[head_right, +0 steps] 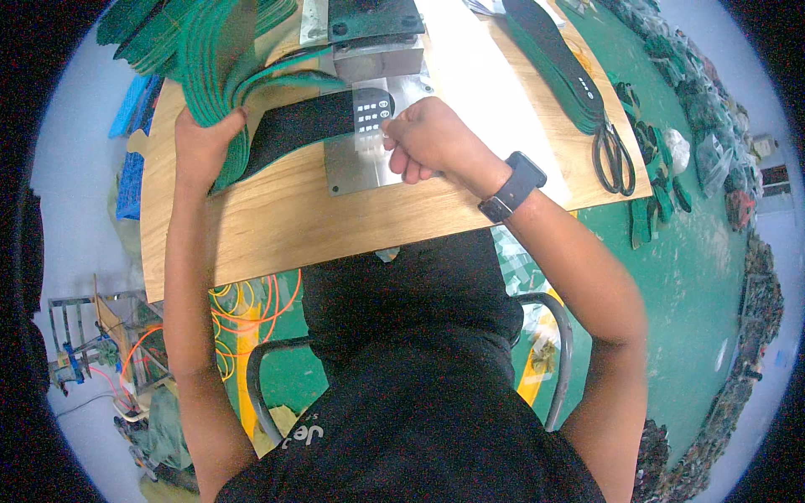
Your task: The person picks up a stack of green shoe insoles and places them under a press machine one at a time to apply size stickers, then uses shears to cut the sticker strip.
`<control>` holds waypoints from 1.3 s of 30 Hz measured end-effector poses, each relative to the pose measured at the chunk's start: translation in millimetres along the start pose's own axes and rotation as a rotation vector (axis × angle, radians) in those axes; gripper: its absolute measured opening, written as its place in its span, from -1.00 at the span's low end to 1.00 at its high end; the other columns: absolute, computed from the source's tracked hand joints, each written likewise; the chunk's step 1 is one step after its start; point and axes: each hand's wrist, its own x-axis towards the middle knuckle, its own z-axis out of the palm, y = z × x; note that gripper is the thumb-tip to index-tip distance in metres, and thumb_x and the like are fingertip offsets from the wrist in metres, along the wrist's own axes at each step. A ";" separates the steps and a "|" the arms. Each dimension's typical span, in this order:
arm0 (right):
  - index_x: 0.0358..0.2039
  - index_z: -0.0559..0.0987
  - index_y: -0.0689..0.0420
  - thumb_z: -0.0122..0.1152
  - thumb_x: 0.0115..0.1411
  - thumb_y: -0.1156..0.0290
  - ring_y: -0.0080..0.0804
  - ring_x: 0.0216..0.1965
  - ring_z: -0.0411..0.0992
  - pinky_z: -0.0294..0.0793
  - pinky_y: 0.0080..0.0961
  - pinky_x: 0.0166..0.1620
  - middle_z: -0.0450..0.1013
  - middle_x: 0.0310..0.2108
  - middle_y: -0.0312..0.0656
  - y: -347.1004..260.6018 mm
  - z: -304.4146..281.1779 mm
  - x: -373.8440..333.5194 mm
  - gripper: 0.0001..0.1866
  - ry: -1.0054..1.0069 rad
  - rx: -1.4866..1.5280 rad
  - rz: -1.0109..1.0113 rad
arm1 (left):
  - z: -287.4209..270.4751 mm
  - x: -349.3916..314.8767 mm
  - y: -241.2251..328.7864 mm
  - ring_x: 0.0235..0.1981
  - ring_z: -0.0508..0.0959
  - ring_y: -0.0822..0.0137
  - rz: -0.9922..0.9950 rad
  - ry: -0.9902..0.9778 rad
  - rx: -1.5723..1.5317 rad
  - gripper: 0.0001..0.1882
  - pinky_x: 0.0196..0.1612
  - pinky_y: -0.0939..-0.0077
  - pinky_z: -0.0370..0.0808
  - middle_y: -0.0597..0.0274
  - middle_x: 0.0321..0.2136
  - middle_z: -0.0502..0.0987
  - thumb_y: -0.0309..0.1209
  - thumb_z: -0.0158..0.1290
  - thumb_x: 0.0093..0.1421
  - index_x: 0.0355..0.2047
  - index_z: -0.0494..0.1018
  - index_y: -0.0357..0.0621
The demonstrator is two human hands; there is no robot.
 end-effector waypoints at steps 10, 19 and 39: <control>-0.54 0.51 0.23 0.03 0.26 0.32 -0.59 -0.81 0.35 0.26 -0.74 -0.77 0.45 -0.74 -0.21 -2.2 1.3 1.2 -0.70 0.011 -0.021 0.002 | 0.6 0.6 5.0 -0.52 0.39 0.53 -0.020 0.044 0.062 -0.70 -0.36 0.59 0.41 0.31 -0.55 0.49 -0.36 0.15 -0.08 -0.35 0.45 -0.30; -0.54 0.51 0.25 0.05 0.24 0.33 -0.56 -0.78 0.38 0.30 -0.69 -0.74 0.46 -0.71 -0.17 4.0 -1.3 0.4 -0.71 0.037 0.044 -0.024 | 8.1 4.7 5.3 -0.54 0.39 0.52 0.021 0.014 0.081 -0.67 -0.38 0.58 0.40 0.31 -0.56 0.48 -0.33 0.17 -0.10 -0.36 0.46 -0.29; -0.54 0.51 0.29 0.05 0.24 0.31 -0.52 -0.78 0.37 0.30 -0.68 -0.73 0.45 -0.71 -0.15 2.3 -1.7 2.9 -0.68 0.011 0.076 0.037 | 10.9 3.2 7.2 -0.49 0.42 0.52 -0.042 -0.031 0.071 -0.66 -0.31 0.59 0.42 0.30 -0.49 0.52 -0.34 0.19 -0.07 -0.29 0.48 -0.27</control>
